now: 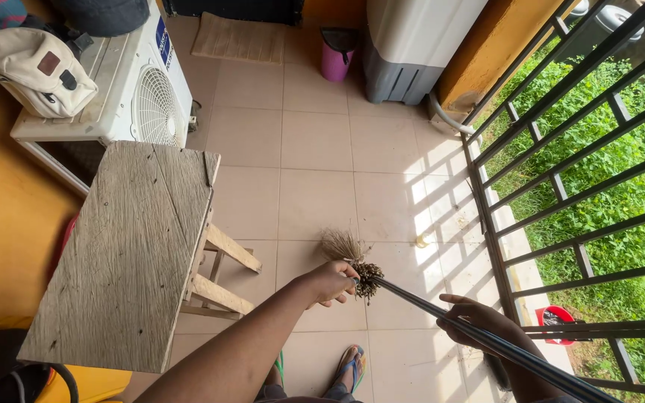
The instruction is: Attaching a broom head to its handle, possibly by heating the plastic connector.
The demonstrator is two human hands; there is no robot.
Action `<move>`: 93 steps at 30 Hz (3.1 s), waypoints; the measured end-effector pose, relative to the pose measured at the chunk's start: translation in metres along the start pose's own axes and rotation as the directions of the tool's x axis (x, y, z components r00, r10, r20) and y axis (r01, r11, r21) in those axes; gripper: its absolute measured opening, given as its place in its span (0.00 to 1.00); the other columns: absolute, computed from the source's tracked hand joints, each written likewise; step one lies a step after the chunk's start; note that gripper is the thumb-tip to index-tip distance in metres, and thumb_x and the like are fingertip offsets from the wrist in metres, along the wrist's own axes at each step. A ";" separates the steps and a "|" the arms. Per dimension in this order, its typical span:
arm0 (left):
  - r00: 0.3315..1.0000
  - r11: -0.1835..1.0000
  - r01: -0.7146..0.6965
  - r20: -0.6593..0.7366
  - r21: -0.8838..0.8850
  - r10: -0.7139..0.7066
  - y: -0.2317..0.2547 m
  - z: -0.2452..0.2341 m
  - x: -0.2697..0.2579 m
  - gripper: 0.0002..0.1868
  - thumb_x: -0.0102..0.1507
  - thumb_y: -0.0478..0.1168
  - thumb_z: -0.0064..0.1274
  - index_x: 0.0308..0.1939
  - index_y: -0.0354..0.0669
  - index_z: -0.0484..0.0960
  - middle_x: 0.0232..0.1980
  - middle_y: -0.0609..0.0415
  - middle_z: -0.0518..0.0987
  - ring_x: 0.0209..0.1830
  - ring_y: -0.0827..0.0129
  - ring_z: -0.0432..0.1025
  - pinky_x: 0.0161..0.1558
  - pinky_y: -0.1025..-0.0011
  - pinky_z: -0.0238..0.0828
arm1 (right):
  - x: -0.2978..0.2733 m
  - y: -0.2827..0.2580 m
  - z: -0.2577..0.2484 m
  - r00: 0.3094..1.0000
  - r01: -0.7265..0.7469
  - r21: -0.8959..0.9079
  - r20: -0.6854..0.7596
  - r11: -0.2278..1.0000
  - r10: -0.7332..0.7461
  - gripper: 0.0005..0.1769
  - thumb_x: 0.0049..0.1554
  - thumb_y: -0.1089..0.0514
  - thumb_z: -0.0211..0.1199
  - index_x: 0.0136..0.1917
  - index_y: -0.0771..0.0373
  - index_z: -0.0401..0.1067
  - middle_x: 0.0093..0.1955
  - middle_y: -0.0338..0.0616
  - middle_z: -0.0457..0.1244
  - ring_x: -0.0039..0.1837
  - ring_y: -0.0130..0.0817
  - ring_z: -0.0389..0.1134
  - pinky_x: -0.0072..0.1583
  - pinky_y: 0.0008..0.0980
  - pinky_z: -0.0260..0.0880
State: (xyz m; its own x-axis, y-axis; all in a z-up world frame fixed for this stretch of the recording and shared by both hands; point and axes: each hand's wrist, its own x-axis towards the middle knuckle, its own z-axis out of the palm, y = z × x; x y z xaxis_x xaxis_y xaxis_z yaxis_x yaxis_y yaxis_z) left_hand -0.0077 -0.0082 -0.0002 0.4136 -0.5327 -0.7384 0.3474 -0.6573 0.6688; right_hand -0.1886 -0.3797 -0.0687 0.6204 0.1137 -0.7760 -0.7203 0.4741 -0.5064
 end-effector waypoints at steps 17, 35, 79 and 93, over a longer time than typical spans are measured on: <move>0.996 0.997 0.073 0.043 0.000 -0.073 -0.041 0.010 -0.005 0.18 0.67 0.50 0.49 0.59 0.55 0.76 0.55 0.56 0.82 0.51 0.66 0.78 0.49 0.60 0.72 | 0.019 0.010 0.120 0.938 -0.278 -0.392 -0.310 0.877 0.159 0.15 0.63 0.55 0.60 0.41 0.69 0.66 0.30 0.43 0.59 0.26 0.27 0.57 0.28 0.25 0.57; 0.996 1.000 0.028 0.088 0.011 -0.029 -0.053 -0.012 0.008 0.19 0.66 0.52 0.48 0.59 0.56 0.76 0.54 0.57 0.82 0.48 0.69 0.77 0.51 0.58 0.73 | -0.036 0.081 0.178 0.969 -0.065 -0.618 -0.225 0.784 -0.098 0.32 0.52 0.61 0.65 0.71 0.65 0.71 0.35 0.42 0.67 0.37 0.29 0.68 0.40 0.29 0.67; 0.996 0.996 0.086 -0.005 -0.038 -0.086 0.018 -0.003 0.011 0.18 0.67 0.51 0.46 0.60 0.56 0.75 0.58 0.58 0.80 0.54 0.70 0.77 0.54 0.64 0.73 | -0.068 -0.023 -0.014 0.886 -0.159 -0.475 -0.455 0.865 -0.087 0.31 0.58 0.59 0.64 0.74 0.65 0.66 0.35 0.49 0.64 0.31 0.32 0.61 0.33 0.33 0.63; 0.994 0.991 0.062 -0.080 -0.117 -0.071 0.036 -0.001 0.023 0.18 0.66 0.50 0.48 0.59 0.55 0.76 0.57 0.57 0.80 0.53 0.69 0.77 0.54 0.62 0.72 | 0.092 -0.015 0.050 0.995 -0.032 -0.404 -0.097 0.914 -0.008 0.35 0.57 0.60 0.66 0.75 0.65 0.63 0.34 0.49 0.65 0.30 0.32 0.64 0.31 0.31 0.62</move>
State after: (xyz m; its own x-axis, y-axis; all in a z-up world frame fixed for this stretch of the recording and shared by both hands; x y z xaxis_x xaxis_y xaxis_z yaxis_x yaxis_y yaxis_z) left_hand 0.0153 -0.0433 0.0070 0.4535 -0.4404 -0.7748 0.4680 -0.6222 0.6276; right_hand -0.1059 -0.3327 -0.1137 0.5930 0.0243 -0.8048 -0.8038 0.0773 -0.5899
